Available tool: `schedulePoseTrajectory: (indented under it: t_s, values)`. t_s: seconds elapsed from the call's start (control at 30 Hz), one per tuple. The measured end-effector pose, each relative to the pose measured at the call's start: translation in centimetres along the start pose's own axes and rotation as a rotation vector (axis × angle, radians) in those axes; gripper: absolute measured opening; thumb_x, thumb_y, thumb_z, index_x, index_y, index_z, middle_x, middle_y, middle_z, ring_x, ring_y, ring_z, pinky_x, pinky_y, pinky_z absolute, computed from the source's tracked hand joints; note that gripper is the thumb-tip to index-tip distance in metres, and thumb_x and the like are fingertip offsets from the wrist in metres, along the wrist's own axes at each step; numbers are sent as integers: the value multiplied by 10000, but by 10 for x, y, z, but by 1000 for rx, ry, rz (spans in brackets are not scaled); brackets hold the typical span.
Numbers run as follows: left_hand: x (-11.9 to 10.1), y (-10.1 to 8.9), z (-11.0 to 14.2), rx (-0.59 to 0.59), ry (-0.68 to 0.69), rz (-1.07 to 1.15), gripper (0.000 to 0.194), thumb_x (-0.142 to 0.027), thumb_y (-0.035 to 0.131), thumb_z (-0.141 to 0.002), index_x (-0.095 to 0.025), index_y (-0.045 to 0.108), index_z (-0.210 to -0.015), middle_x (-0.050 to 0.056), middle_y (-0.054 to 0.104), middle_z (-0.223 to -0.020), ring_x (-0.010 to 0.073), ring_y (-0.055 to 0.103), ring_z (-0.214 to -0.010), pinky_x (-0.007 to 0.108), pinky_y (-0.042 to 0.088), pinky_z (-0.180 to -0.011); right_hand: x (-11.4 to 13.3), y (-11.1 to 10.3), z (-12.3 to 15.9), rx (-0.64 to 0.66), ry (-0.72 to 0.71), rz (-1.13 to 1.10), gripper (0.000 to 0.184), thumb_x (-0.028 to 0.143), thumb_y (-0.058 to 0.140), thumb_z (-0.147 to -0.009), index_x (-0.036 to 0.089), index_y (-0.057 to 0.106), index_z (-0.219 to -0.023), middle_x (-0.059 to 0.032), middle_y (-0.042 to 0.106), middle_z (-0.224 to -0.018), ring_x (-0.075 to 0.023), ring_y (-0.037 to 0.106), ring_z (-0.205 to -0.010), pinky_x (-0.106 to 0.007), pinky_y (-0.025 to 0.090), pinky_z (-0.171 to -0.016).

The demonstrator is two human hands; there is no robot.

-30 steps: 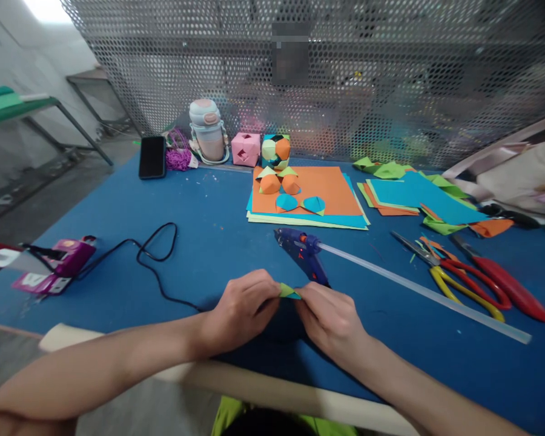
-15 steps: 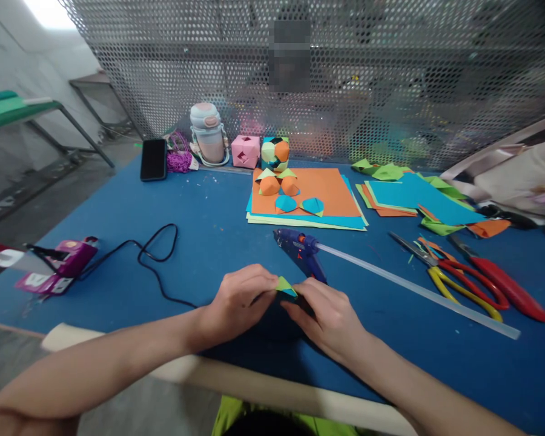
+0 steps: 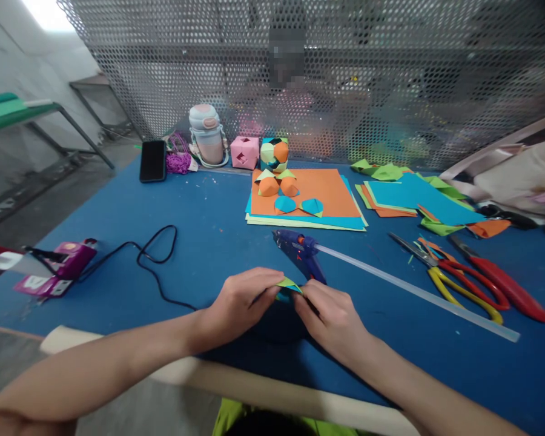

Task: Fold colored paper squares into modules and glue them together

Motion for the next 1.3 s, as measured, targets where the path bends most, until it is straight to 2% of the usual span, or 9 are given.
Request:
schedulePoseTrajectory:
  t_s: [0.17, 0.4, 0.63, 0.83, 0.93, 1.03, 1.13, 1.23, 1.3]
  values:
    - [1, 1, -1, -2, -6, 3, 171, -96, 526, -816, -111, 655, -925, 91, 718, -891, 152, 668, -859, 255, 545, -801, -1, 1, 0, -2, 8, -6, 294, 150, 421, -898, 193, 416, -607, 26, 400, -557, -103, 388, -513, -248, 302, -517]
    - [11, 5, -1, 69, -171, 25, 325, -128, 583, -744, -101, 604, -1067, 104, 703, -957, 168, 670, -836, 268, 553, -765, -3, -1, -3, -31, 49, -33, 292, 147, 450, -885, 194, 400, -602, 31, 399, -557, -96, 402, -510, -235, 305, -514]
    - [9, 14, 0, 103, -62, 10, 261, -148, 432, -868, -81, 635, -1018, 117, 708, -967, 163, 668, -896, 256, 535, -815, -5, 5, -3, 2, 96, -45, 306, 164, 454, -883, 200, 371, -591, 39, 394, -549, -91, 407, -496, -235, 305, -511]
    - [11, 14, 0, 122, -114, 59, 266, -130, 449, -828, -91, 641, -1008, 105, 712, -955, 160, 669, -873, 260, 532, -804, -5, 7, -4, 51, 140, -77, 312, 206, 440, -892, 203, 380, -585, 37, 411, -547, -93, 411, -491, -232, 322, -505]
    - [12, 14, 1, 159, -195, 118, 334, -136, 483, -772, -101, 611, -1079, 109, 684, -1048, 179, 639, -957, 296, 504, -867, -7, 6, -5, 63, 195, -117, 332, 224, 438, -891, 200, 385, -564, 41, 416, -525, -87, 408, -473, -223, 323, -485]
    - [17, 16, 0, 231, -365, 224, 414, -130, 499, -726, -115, 587, -1130, 97, 651, -1125, 191, 603, -1017, 313, 467, -915, -9, 5, -7, 81, 247, -153, 371, 252, 448, -887, 195, 371, -529, 48, 397, -490, -80, 394, -448, -215, 312, -456]
    - [23, 20, 1, 304, -561, 375, 350, -107, 458, -725, -141, 637, -1024, 48, 677, -1040, 177, 608, -951, 282, 475, -858, -7, 3, -8, 82, 250, -165, 366, 255, 458, -885, 192, 389, -532, 50, 401, -487, -78, 397, -446, -206, 316, -443]
    - [27, 23, 2, 322, -689, 466, 259, -120, 424, -742, -146, 664, -834, 20, 684, -866, 165, 602, -827, 256, 478, -748, -1, -8, -7, -10, 202, -103, 201, 253, 495, -868, 189, 488, -678, 26, 474, -589, -92, 453, -498, -209, 370, -475]
    - [29, 22, 3, 301, -721, 481, 234, -122, 431, -735, -146, 658, -788, 16, 672, -833, 162, 586, -804, 254, 466, -735, 6, -17, -5, -90, 121, -34, 69, 234, 512, -859, 186, 522, -810, 0, 514, -666, -107, 487, -541, -220, 397, -494]
Point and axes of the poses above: each hand's wrist, its own z-axis away from the middle knuckle, its own y-axis out of the palm, x = y × z, the point moved 7 cm from there along -z, towards the middle knuckle
